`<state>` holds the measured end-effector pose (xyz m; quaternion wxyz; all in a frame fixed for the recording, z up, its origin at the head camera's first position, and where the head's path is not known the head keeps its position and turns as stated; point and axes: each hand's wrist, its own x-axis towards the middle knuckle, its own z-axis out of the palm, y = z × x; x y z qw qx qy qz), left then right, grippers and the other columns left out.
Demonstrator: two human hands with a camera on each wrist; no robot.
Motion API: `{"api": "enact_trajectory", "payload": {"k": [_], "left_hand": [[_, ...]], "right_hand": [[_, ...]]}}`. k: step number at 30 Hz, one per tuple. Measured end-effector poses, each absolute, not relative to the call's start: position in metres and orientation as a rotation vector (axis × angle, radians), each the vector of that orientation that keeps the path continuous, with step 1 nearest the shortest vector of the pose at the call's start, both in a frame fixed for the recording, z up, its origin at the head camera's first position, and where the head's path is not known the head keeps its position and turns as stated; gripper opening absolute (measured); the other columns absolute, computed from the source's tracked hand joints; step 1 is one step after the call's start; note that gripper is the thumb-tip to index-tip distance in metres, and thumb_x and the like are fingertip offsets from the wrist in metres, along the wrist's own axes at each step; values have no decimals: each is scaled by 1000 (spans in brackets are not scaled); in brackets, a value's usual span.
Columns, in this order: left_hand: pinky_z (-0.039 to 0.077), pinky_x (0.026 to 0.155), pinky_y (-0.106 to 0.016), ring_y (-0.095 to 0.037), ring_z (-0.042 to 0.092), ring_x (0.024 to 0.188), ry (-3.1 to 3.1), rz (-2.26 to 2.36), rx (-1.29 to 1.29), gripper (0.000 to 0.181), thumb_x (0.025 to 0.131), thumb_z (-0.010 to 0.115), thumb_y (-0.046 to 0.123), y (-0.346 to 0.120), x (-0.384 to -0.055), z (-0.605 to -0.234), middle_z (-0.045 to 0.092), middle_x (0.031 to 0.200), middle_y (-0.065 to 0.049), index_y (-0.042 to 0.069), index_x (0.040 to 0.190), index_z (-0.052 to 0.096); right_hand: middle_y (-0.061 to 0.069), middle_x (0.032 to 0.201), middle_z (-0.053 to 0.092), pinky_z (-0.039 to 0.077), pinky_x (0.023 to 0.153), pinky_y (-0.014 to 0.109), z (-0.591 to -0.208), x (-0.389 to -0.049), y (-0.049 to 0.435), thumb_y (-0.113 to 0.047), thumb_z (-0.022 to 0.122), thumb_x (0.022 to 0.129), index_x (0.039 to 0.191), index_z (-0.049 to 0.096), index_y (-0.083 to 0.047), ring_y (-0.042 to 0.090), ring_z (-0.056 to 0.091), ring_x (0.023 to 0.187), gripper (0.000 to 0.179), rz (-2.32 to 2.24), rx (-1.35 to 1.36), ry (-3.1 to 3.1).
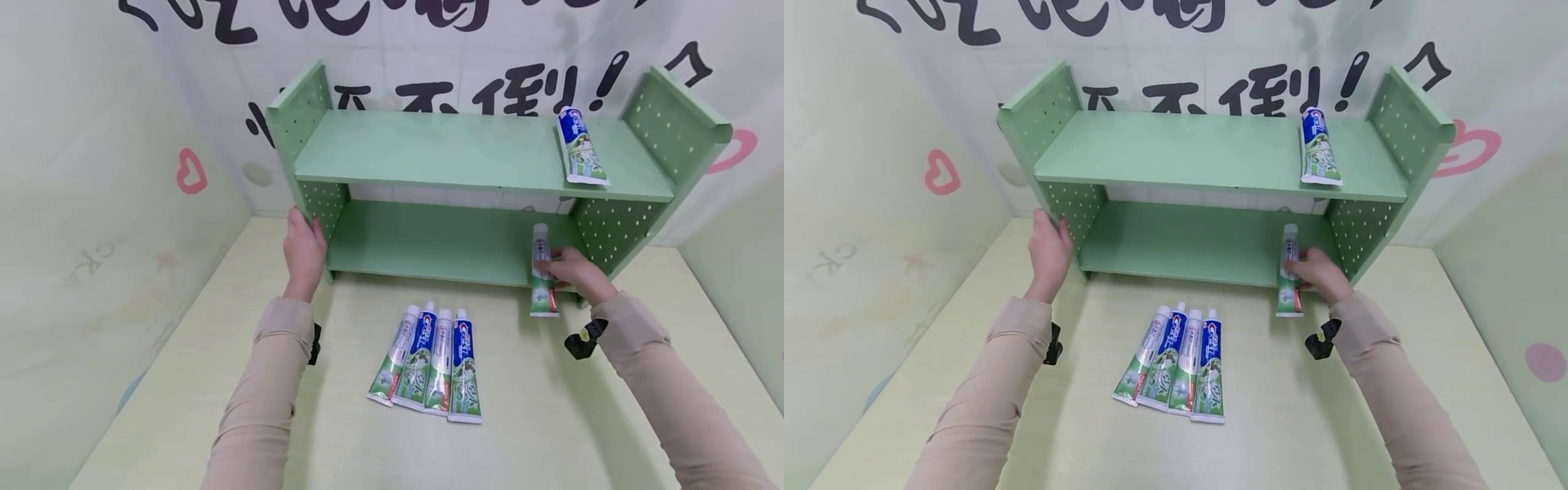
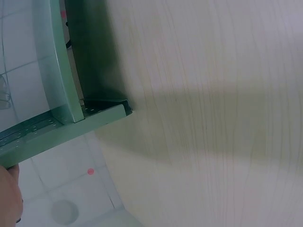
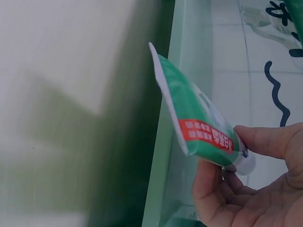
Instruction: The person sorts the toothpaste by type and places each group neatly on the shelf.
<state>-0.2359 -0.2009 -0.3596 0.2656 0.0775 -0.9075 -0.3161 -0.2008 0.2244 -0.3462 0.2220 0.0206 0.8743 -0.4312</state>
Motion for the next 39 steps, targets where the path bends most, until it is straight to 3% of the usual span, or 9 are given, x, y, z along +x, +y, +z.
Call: {"api": "enact_trajectory", "payload": {"k": [8,13,17,21,28,34,39], "left_hand": [[53,75,-49,-42,59,90,-2443,-843,197,30,98,39,19,-202,-235,-355,53,108,-23,-2,120,35],[54,77,-47,-42,59,92,-2453,-868,204,33,98,39,19,-201,-236,-356,53,111,-23,-1,124,34],[53,80,-48,-42,59,96,-2465,-883,215,37,98,39,21,-201,-234,-357,52,116,-24,-1,127,32],[52,81,-49,-43,58,98,-2466,-870,229,38,98,39,21,-202,-234,-358,52,117,-24,-2,128,31],[52,84,-50,-43,57,101,-2470,-871,254,41,98,40,19,-200,-233,-359,51,120,-25,-3,131,30],[50,86,-50,-43,56,103,-2472,-861,244,43,98,40,18,-199,-230,-359,50,121,-26,-5,133,28],[50,87,-51,-43,55,105,-2467,-863,235,43,98,40,18,-202,-229,-357,50,122,-26,-4,133,28]], "right_hand": [[24,119,37,51,83,33,-345,-226,230,-25,42,95,137,10,17,21,48,95,67,-1199,136,2417],[20,118,39,49,74,24,-349,-236,236,-26,44,95,132,21,17,11,49,86,61,-1220,116,2441],[12,103,45,51,69,25,-357,-244,241,-29,53,91,114,37,9,7,49,78,47,-1279,112,2441],[7,90,48,52,64,26,-367,-257,249,-31,63,85,98,43,1,10,51,72,40,-1365,100,2390],[16,104,44,51,66,24,-357,-261,241,-21,55,90,119,34,13,9,52,74,49,-1245,162,2455],[7,89,49,51,62,22,-355,-262,237,-16,52,91,111,37,11,6,53,66,37,-1242,217,2427],[9,93,46,51,63,22,-355,-262,233,-15,53,90,119,30,13,7,52,68,47,-1266,258,2428]]}}
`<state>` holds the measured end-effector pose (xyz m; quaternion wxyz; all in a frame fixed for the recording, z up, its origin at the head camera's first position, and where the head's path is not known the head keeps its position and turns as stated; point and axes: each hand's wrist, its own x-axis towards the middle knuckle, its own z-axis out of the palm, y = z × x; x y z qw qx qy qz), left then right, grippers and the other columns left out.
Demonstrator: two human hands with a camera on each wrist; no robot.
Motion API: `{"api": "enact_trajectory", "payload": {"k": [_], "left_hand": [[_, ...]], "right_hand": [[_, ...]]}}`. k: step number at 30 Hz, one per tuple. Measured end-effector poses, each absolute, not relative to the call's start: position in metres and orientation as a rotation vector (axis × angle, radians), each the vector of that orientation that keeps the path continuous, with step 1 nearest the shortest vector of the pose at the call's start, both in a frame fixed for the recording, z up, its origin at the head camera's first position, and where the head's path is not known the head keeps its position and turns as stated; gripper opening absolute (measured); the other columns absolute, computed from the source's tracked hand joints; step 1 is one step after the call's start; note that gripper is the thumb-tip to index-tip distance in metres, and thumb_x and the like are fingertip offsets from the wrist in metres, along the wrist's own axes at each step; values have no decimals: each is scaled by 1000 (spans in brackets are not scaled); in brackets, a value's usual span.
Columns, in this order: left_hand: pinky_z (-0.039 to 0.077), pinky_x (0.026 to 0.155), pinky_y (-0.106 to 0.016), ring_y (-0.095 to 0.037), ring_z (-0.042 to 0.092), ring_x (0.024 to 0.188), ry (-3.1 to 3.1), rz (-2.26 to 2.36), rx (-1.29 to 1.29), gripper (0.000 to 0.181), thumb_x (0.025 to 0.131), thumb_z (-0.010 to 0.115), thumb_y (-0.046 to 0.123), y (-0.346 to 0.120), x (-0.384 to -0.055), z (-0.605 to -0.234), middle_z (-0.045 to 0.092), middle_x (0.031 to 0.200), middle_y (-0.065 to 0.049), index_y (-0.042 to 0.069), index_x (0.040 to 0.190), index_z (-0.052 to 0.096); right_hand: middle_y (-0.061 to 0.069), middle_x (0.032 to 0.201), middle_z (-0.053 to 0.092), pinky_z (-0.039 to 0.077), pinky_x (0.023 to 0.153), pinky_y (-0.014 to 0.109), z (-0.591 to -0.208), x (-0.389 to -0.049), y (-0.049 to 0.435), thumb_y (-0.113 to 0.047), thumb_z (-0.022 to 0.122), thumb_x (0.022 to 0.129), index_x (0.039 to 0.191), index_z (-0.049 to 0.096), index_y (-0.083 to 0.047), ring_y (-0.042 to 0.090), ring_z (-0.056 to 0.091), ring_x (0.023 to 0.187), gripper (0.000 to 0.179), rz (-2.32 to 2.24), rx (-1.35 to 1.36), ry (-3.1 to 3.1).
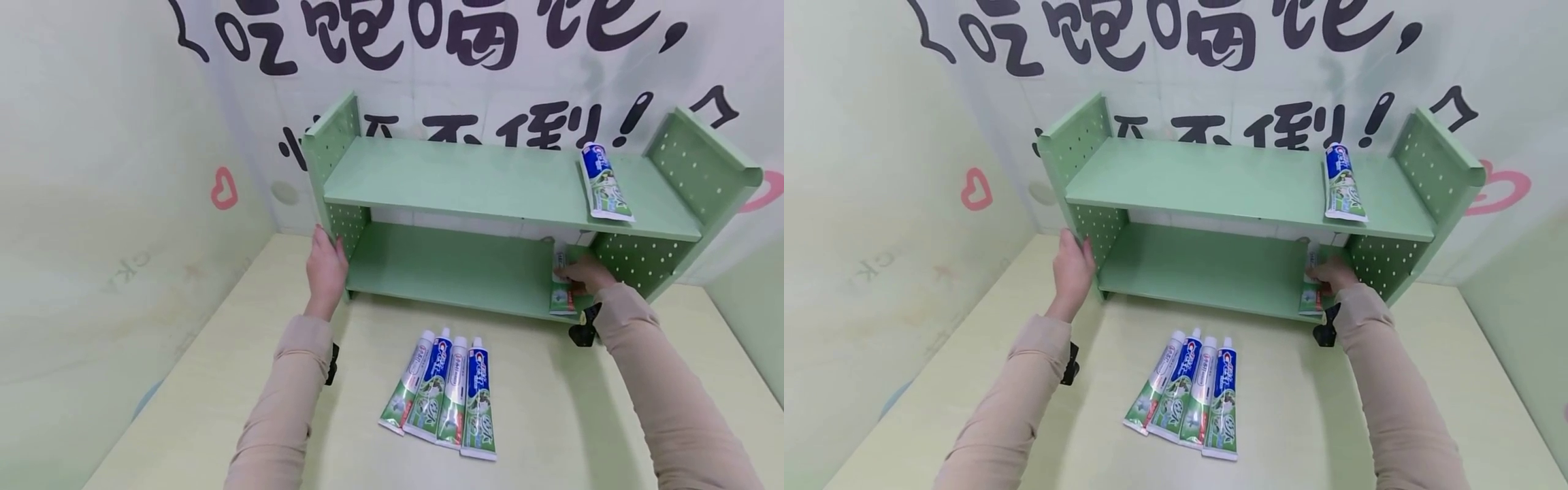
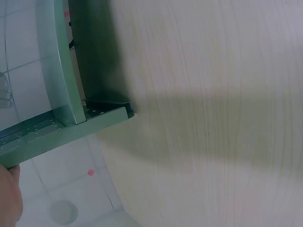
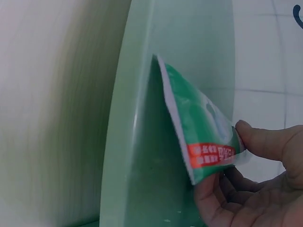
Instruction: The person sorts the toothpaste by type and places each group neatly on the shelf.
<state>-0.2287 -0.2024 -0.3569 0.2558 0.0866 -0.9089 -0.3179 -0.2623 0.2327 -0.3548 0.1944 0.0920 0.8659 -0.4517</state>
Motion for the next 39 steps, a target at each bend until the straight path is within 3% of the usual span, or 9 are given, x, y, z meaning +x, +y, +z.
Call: {"api": "enact_trajectory", "payload": {"k": [5,11,19,26,28,31,35,39], "left_hand": [[50,88,-50,-42,56,106,-2448,-866,232,43,97,40,18,-203,-229,-355,50,123,-25,-3,132,29],[50,87,-51,-42,56,104,-2444,-864,240,42,98,40,20,-204,-231,-353,50,122,-24,-3,132,30],[51,85,-51,-43,57,101,-2464,-880,261,41,98,40,20,-203,-230,-354,50,121,-24,-2,130,31],[52,85,-50,-42,57,101,-2474,-903,264,39,98,40,20,-202,-230,-355,51,120,-23,-1,129,32],[52,85,-49,-42,57,101,-2477,-908,260,39,98,40,20,-202,-230,-356,51,120,-23,-1,129,32],[52,84,-49,-41,58,100,-2479,-908,260,38,98,40,20,-202,-231,-357,51,119,-22,-1,128,32],[52,84,-49,-41,58,100,-2475,-902,262,37,97,41,20,-202,-231,-357,51,118,-22,-1,126,33],[52,84,-49,-41,58,100,-2470,-898,245,36,97,41,20,-201,-232,-357,51,117,-23,-2,125,33]], "right_hand": [[14,99,44,52,65,23,-354,-264,233,-13,52,91,127,21,14,8,52,71,55,-1277,263,2437],[22,110,40,55,75,32,-349,-265,232,-13,52,91,135,12,14,19,52,85,65,-1265,256,2483],[21,104,43,50,62,21,-353,-266,232,-14,50,91,131,19,17,10,51,70,59,-1220,277,2498],[24,108,44,49,64,22,-352,-259,231,-13,50,89,131,16,19,10,54,71,62,-1248,238,2504],[21,105,45,47,64,21,-351,-257,230,-12,51,89,132,15,19,9,52,71,64,-1253,211,2523],[9,81,48,41,58,20,-348,-256,229,-13,52,88,128,21,17,7,46,61,59,-1248,186,2553],[-1,73,41,38,58,22,-343,-253,226,-15,51,88,125,26,14,7,41,60,53,-1236,175,2566],[4,85,42,39,64,23,-336,-248,221,-18,52,88,128,27,14,11,43,71,57,-1198,174,2615]]}}
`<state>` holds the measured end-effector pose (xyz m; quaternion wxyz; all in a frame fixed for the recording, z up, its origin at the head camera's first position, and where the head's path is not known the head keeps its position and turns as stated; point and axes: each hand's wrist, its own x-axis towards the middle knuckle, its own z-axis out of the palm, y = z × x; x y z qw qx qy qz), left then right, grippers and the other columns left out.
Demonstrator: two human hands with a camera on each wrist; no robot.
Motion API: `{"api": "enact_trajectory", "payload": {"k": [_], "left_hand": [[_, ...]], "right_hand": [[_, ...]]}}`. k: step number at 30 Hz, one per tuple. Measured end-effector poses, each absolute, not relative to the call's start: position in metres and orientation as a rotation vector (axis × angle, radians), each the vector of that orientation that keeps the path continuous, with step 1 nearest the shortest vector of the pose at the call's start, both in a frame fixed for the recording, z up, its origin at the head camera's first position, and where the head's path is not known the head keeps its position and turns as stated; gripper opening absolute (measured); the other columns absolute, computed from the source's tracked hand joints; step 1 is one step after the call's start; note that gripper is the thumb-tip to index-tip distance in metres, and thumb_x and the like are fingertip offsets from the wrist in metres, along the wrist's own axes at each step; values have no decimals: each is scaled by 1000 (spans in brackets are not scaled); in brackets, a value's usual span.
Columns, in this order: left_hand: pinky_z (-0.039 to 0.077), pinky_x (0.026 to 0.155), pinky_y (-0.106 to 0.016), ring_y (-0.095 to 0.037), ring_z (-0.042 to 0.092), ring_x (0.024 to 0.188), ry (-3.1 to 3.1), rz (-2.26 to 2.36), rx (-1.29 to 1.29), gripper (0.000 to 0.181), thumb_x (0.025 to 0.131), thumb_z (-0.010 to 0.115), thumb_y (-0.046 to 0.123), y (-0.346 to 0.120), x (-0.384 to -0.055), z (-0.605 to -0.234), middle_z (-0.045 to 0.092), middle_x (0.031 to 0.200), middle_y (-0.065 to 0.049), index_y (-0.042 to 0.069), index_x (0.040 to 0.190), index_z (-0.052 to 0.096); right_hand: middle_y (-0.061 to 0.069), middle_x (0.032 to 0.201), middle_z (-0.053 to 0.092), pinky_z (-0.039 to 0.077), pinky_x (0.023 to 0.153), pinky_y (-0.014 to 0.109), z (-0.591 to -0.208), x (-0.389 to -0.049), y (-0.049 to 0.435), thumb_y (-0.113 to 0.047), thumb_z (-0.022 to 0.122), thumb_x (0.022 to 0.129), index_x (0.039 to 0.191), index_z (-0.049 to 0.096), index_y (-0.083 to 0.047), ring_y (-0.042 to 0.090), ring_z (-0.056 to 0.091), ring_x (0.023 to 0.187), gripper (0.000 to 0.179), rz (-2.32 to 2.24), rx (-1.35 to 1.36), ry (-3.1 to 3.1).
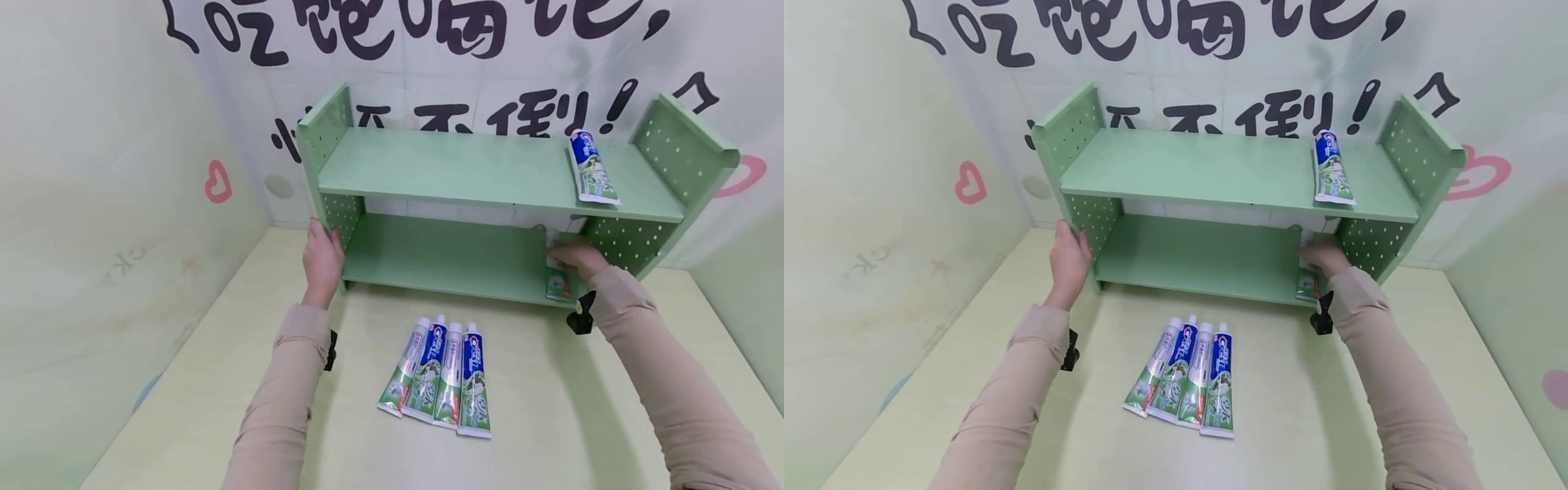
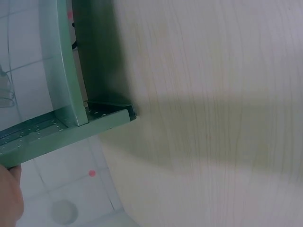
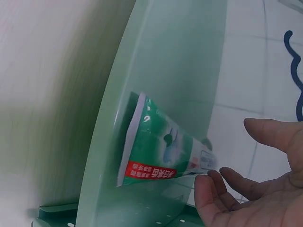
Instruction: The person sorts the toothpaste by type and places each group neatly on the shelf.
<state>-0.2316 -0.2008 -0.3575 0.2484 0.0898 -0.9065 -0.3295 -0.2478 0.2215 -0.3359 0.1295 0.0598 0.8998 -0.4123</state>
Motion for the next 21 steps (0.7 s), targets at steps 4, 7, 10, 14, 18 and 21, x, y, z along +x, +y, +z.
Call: {"api": "enact_trajectory", "payload": {"k": [4,7,10,14,18,21], "left_hand": [[53,80,-48,-41,58,95,-2462,-892,220,33,98,40,20,-200,-232,-358,52,113,-22,-2,122,35],[53,77,-47,-40,59,92,-2455,-890,222,30,97,40,19,-201,-233,-358,53,110,-22,-2,119,36],[54,77,-46,-40,59,92,-2455,-897,230,29,97,41,19,-202,-233,-357,53,110,-21,-1,119,36],[54,77,-46,-39,59,94,-2463,-910,232,30,98,40,20,-202,-233,-357,52,112,-21,0,119,36],[54,76,-44,-39,59,91,-2465,-904,225,30,98,39,21,-200,-234,-358,52,110,-21,0,120,35],[54,74,-44,-38,59,89,-2462,-900,225,30,98,39,20,-199,-234,-358,53,107,-20,-1,119,36]], "right_hand": [[0,72,38,35,59,23,-329,-242,218,-20,51,89,105,40,10,10,39,63,35,-1167,121,2645],[-7,62,29,33,57,23,-324,-238,216,-21,50,91,75,35,-7,7,34,56,26,-1188,67,2603],[-8,61,25,33,60,25,-321,-235,213,-22,49,92,68,26,-16,8,33,58,34,-1208,50,2556],[-3,77,33,38,72,29,-317,-230,211,-27,48,93,78,33,-12,15,39,78,26,-1181,41,2545],[6,89,41,44,79,34,-316,-226,209,-26,46,93,93,41,-2,21,44,88,25,-1140,41,2569],[27,119,47,43,96,45,-316,-224,207,-27,44,94,125,40,8,36,49,106,47,-1053,39,2578]]}}
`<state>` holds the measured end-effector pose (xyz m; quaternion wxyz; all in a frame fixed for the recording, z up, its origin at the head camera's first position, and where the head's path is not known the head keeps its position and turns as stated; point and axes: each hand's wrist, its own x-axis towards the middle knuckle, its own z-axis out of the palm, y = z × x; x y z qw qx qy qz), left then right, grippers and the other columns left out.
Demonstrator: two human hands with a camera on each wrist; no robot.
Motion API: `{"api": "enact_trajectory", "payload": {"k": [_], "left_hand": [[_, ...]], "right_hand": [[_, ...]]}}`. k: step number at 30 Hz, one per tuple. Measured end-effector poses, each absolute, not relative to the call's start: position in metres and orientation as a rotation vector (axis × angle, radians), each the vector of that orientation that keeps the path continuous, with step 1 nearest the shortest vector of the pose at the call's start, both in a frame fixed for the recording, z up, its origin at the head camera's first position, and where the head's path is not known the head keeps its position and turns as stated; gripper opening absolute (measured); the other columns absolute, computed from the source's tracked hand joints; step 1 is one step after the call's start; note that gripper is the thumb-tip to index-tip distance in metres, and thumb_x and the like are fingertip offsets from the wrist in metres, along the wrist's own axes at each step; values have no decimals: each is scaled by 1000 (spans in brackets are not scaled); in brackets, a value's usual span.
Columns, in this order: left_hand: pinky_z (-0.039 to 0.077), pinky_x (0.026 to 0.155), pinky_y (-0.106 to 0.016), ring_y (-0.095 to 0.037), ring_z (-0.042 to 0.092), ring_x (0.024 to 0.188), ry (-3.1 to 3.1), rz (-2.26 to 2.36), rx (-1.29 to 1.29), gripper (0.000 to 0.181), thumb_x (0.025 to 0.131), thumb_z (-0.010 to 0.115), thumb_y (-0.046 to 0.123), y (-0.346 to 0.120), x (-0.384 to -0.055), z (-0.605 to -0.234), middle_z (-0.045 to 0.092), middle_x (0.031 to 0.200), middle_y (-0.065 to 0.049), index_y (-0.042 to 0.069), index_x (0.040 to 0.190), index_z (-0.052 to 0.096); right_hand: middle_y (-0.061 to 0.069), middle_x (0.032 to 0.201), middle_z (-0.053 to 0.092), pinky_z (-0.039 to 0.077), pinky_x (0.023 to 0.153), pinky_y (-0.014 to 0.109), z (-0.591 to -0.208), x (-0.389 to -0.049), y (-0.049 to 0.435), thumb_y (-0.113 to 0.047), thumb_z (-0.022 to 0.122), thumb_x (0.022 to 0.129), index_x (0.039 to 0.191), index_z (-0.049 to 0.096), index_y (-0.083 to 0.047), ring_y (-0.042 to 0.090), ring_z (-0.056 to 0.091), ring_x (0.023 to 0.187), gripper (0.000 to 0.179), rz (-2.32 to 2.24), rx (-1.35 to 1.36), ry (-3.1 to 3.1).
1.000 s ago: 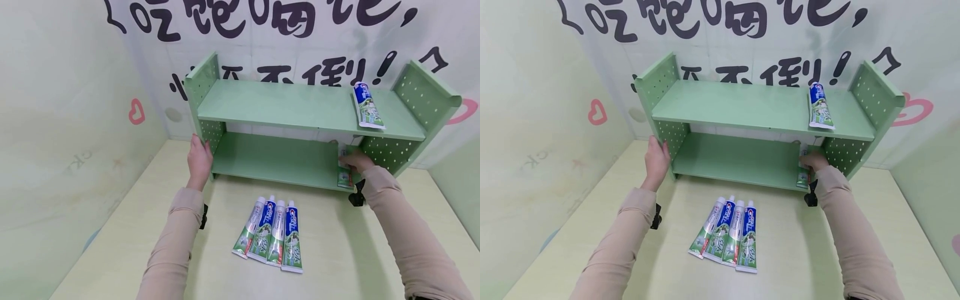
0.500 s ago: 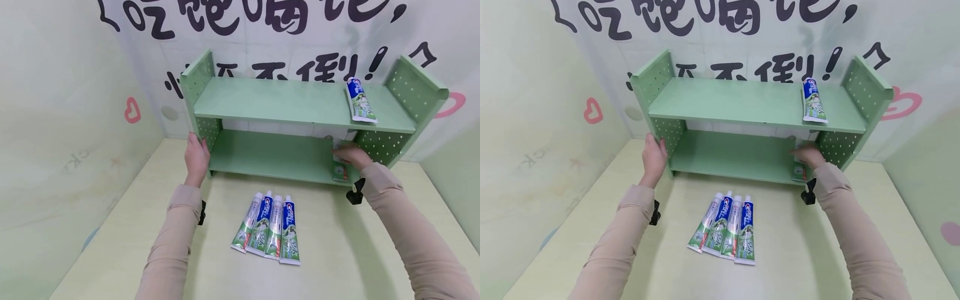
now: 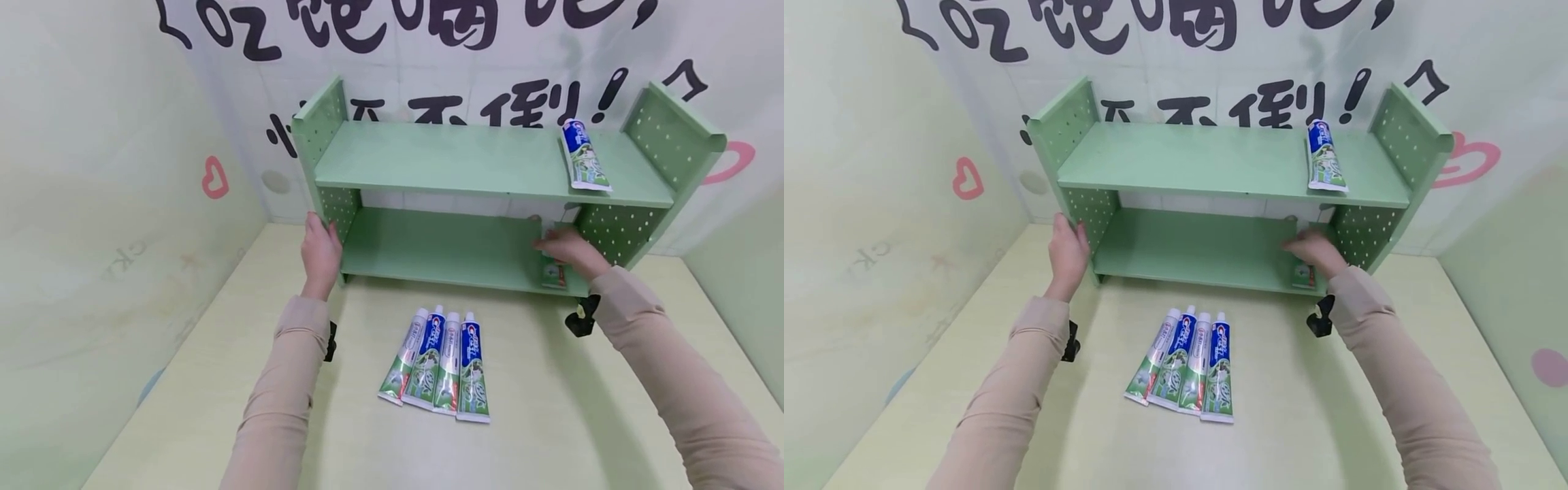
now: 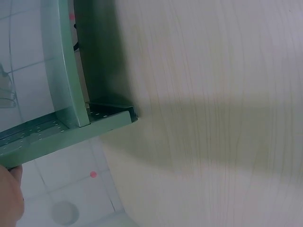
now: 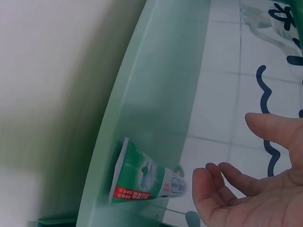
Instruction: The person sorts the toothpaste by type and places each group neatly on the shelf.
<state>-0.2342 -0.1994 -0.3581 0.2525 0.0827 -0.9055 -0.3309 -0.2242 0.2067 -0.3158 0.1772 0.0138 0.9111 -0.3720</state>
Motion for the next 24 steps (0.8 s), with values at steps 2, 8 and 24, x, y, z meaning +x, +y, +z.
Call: {"api": "enact_trajectory", "payload": {"k": [2,8,24], "left_hand": [[54,74,-43,-37,59,88,-2462,-904,228,30,98,39,20,-200,-234,-357,53,107,-20,-1,119,36],[54,74,-43,-38,59,89,-2461,-910,240,30,98,38,21,-199,-235,-357,53,108,-20,-1,119,36],[53,73,-44,-38,59,87,-2449,-904,221,28,98,39,20,-200,-236,-358,53,105,-20,-1,117,37]], "right_hand": [[32,141,25,36,103,50,-315,-222,204,-29,43,94,138,22,11,42,40,120,63,-988,25,2574],[32,133,33,46,81,43,-321,-214,196,-37,41,95,138,22,12,38,51,101,68,-913,-10,2570],[32,131,37,43,96,47,-341,-181,172,-33,47,94,136,26,11,39,48,110,64,-1061,-66,2500]]}}
